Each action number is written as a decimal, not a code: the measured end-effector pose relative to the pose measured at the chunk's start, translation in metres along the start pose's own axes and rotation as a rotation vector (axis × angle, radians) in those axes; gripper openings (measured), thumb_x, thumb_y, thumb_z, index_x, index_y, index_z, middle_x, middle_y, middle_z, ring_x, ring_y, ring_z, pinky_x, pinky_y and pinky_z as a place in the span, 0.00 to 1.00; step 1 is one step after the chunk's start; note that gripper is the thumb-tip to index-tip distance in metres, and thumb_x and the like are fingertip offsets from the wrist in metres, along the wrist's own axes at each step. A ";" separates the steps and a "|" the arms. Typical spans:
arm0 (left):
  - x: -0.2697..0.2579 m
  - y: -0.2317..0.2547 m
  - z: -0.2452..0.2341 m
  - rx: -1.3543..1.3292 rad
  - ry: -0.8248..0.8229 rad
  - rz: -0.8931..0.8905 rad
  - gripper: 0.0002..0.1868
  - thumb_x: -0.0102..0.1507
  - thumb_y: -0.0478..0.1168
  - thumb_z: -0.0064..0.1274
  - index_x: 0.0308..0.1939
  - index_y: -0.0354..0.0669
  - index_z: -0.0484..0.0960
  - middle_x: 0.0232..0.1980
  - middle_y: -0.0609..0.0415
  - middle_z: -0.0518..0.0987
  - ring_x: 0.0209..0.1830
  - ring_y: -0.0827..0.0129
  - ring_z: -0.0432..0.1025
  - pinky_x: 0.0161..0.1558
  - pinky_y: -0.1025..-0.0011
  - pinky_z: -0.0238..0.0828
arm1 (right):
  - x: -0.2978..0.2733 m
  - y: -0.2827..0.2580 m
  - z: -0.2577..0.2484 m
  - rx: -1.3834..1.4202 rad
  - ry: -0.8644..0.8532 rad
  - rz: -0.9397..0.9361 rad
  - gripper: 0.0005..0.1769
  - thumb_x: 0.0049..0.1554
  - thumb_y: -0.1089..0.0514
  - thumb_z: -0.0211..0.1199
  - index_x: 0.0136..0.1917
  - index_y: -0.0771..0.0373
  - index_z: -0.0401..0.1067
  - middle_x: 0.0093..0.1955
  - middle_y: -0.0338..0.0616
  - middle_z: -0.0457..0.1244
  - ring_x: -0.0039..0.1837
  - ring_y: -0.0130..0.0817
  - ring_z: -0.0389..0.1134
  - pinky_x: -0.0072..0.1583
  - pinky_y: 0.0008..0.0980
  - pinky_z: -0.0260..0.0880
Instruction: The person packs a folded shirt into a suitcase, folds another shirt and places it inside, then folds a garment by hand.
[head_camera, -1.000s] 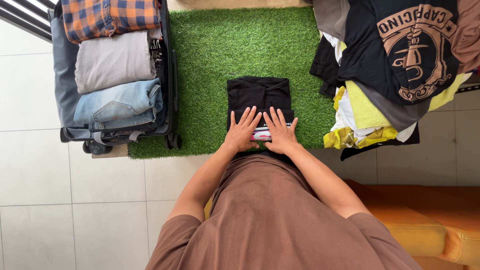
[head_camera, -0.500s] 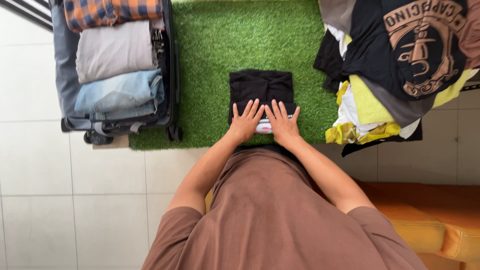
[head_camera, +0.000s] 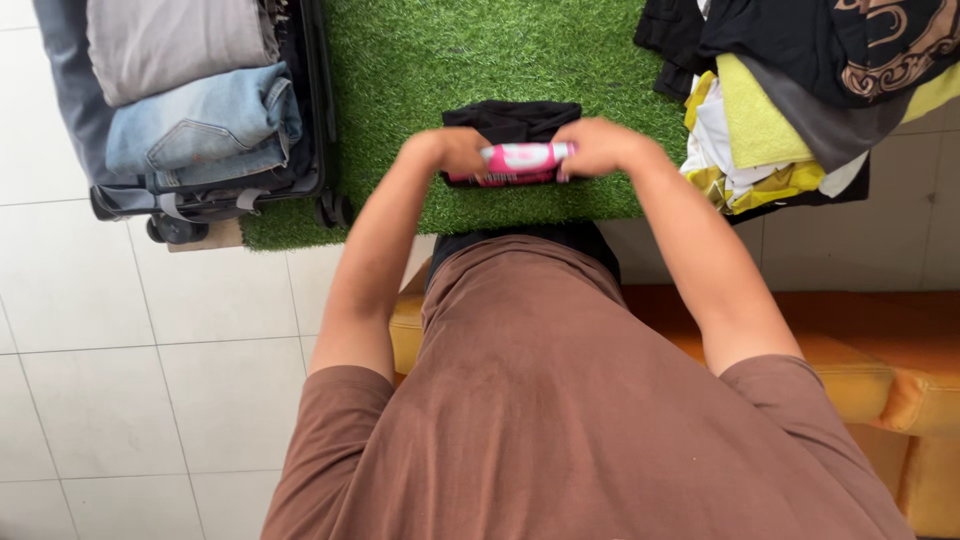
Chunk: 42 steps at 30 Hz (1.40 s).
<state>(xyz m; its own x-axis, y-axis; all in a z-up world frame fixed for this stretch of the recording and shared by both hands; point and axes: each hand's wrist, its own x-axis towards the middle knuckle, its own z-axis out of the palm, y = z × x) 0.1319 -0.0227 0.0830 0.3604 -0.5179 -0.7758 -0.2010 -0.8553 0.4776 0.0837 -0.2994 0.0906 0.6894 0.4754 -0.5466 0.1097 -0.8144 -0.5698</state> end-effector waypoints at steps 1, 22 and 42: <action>-0.002 -0.008 -0.006 0.037 0.064 -0.002 0.23 0.57 0.49 0.61 0.55 0.47 0.85 0.52 0.47 0.86 0.52 0.57 0.79 0.55 0.61 0.74 | 0.002 0.013 -0.004 0.000 -0.002 0.001 0.29 0.44 0.50 0.76 0.60 0.55 0.78 0.56 0.48 0.71 0.58 0.46 0.71 0.59 0.40 0.70; 0.066 -0.037 0.064 -0.642 1.308 -0.130 0.17 0.74 0.49 0.36 0.54 0.39 0.72 0.41 0.41 0.85 0.41 0.46 0.79 0.43 0.51 0.72 | 0.081 0.057 0.072 0.466 1.175 0.174 0.15 0.69 0.50 0.56 0.54 0.66 0.69 0.45 0.56 0.70 0.49 0.54 0.73 0.51 0.45 0.70; 0.097 -0.048 0.044 -0.612 1.239 -0.449 0.20 0.73 0.54 0.36 0.42 0.45 0.76 0.32 0.47 0.83 0.33 0.49 0.78 0.38 0.52 0.71 | 0.099 0.068 0.061 0.377 1.148 0.323 0.14 0.69 0.51 0.55 0.51 0.63 0.70 0.41 0.44 0.69 0.46 0.41 0.72 0.49 0.41 0.69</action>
<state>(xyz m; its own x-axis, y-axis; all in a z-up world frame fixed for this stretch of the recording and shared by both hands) 0.1363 -0.0329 -0.0329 0.8908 0.4033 -0.2092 0.4368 -0.6334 0.6387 0.1155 -0.2877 -0.0400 0.8931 -0.4474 0.0481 -0.2617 -0.6034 -0.7533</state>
